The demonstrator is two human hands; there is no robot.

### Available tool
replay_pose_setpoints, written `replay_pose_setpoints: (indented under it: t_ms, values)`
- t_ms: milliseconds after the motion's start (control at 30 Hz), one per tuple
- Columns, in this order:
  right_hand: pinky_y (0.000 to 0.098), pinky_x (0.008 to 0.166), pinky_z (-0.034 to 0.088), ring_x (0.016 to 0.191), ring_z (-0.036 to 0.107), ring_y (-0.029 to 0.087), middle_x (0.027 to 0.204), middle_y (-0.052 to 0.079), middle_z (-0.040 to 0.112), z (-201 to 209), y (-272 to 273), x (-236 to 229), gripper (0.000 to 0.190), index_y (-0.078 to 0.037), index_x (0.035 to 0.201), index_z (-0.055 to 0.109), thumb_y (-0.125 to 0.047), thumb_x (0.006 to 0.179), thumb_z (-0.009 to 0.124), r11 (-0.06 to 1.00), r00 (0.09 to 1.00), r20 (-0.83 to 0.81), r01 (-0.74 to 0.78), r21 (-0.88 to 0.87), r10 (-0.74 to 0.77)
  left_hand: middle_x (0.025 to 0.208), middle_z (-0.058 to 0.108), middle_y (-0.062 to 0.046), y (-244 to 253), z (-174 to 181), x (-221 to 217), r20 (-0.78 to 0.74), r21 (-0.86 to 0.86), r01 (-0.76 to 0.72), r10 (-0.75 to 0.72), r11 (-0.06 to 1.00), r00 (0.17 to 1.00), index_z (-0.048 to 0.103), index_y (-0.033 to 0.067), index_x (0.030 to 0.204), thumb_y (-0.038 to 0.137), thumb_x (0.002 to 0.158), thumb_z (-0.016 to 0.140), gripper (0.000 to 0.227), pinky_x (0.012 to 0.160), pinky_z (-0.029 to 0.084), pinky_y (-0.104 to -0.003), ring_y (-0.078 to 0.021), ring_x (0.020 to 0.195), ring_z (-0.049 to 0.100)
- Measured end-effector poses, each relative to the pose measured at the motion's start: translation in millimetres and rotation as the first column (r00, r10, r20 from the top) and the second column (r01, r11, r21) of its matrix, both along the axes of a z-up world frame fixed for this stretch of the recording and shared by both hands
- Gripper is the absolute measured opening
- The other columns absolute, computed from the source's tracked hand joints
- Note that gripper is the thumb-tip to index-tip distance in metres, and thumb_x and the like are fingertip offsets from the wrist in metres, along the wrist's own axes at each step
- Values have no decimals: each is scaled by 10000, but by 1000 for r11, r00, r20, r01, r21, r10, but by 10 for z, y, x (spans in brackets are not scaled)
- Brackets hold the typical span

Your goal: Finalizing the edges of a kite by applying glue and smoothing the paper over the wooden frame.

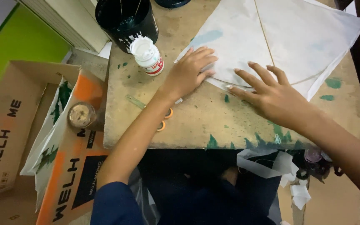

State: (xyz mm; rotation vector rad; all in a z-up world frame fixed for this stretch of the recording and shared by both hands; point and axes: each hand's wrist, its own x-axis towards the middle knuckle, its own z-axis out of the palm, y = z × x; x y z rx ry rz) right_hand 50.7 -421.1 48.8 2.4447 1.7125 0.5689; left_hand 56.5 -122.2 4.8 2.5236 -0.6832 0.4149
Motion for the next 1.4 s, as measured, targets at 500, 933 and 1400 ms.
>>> replay_pose_setpoints:
  t_ms: [500,933,1400]
  values:
    - [534,1003,470,1421,464,391,1596,169,467,-87,87,184,750,-203,1538,497,20,829,600,996,995,-68,78,36,-75,1523,525,-106,62,27,6,-163,-124,-4,-17,992,987,656,83,1338,207,1051,589,320,1199,327,-478,-310,1476,404]
    - [452,1029,501,1413,526,277,1511,37,573,20,382,9,472,-379,1407,602,-256,951,609,979,975,116,196,-60,-188,1550,523,-108,80,181,-82,-201,28,93,-85,995,976,668,134,1390,237,1054,551,370,1241,251,-559,-345,1476,407]
    - [484,1099,458,1530,395,294,1759,21,215,-14,-7,-145,869,-467,1568,259,-487,780,624,870,888,414,354,-342,-199,1633,343,-118,90,163,-58,-304,118,102,-62,988,951,559,74,1464,364,1090,408,497,1245,154,-540,-324,1547,182]
